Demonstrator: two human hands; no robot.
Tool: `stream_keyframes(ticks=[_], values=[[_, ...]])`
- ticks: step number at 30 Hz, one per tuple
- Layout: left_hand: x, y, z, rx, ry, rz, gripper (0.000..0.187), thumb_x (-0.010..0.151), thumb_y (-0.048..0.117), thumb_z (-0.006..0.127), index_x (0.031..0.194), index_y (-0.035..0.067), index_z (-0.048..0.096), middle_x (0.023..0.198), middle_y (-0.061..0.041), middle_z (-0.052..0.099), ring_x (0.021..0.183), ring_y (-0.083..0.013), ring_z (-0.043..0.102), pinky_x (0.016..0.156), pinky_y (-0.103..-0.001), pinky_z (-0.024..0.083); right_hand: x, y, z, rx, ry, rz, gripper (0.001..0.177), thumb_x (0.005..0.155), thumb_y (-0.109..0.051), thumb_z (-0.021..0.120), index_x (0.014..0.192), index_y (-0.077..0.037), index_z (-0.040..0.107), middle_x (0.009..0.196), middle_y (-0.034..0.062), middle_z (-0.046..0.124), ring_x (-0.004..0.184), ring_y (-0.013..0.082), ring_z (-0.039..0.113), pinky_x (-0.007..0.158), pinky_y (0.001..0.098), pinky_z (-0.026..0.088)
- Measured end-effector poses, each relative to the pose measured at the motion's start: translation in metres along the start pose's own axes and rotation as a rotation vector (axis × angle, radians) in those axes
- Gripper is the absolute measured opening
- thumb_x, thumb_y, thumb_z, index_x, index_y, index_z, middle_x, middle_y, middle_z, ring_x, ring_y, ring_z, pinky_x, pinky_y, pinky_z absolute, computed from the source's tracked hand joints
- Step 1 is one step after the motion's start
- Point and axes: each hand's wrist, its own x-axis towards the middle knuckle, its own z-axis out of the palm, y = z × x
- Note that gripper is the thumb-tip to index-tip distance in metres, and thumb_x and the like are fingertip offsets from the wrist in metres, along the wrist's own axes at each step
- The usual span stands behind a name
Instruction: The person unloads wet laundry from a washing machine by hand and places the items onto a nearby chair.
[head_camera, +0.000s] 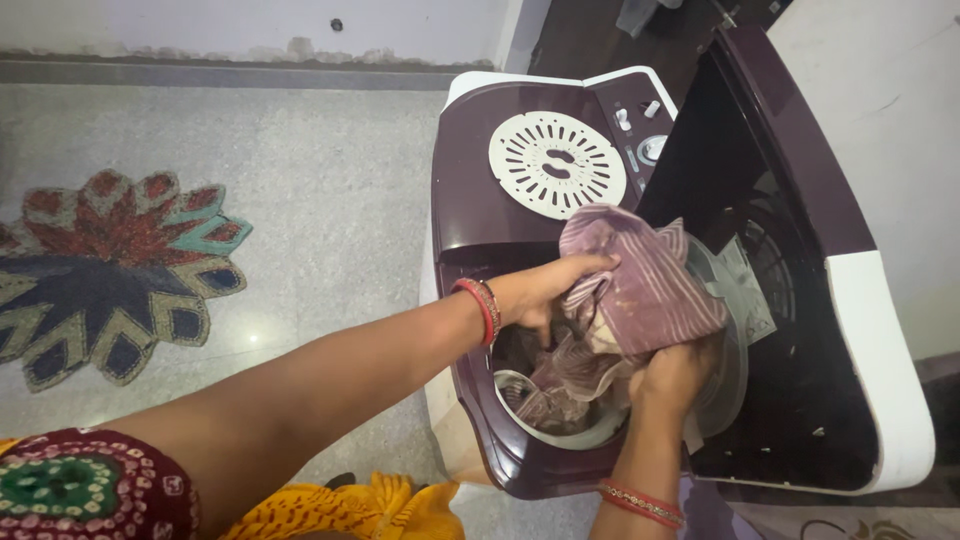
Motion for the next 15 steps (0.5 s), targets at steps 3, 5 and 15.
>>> stream_keyframes(ticks=[3, 5, 15], values=[[0.005, -0.013, -0.007, -0.173, -0.124, -0.079, 0.094, 0.081, 0.064, 0.062, 0.156, 0.017, 0.030, 0.156, -0.026, 0.033, 0.142, -0.0551, 0.028, 0.106, -0.083, 0.022, -0.004, -0.005, 0.002, 0.223, 0.047, 0.123, 0.023, 0.107, -0.019, 0.051, 0.125, -0.006, 0.059, 0.130, 0.0114, 0.064, 0.117, 0.0237, 0.067, 0.100, 0.0400, 0.059], [0.021, -0.026, -0.015, -0.331, -0.232, -0.125, 0.085, 0.082, 0.060, 0.064, 0.148, 0.010, 0.044, 0.146, -0.028, 0.048, 0.134, -0.0525, 0.042, 0.104, -0.078, 0.033, -0.006, -0.003, 0.001, 0.258, 0.063, 0.140, 0.026, 0.105, -0.019, 0.051, 0.127, -0.007, 0.059, 0.131, 0.0110, 0.064, 0.117, 0.0241, 0.067, 0.100, 0.0407, 0.059], [0.024, -0.043, -0.008, -0.497, -0.317, 0.069, 0.039, 0.083, 0.043, 0.063, 0.106, 0.012, 0.070, 0.097, -0.007, 0.078, 0.088, -0.0237, 0.074, 0.080, -0.047, 0.059, -0.055, 0.008, -0.019, 0.144, 0.077, 0.406, 0.060, 0.105, -0.051, 0.050, 0.151, -0.013, 0.046, 0.155, 0.0084, 0.053, 0.141, 0.0281, 0.053, 0.113, 0.0465, 0.045]])
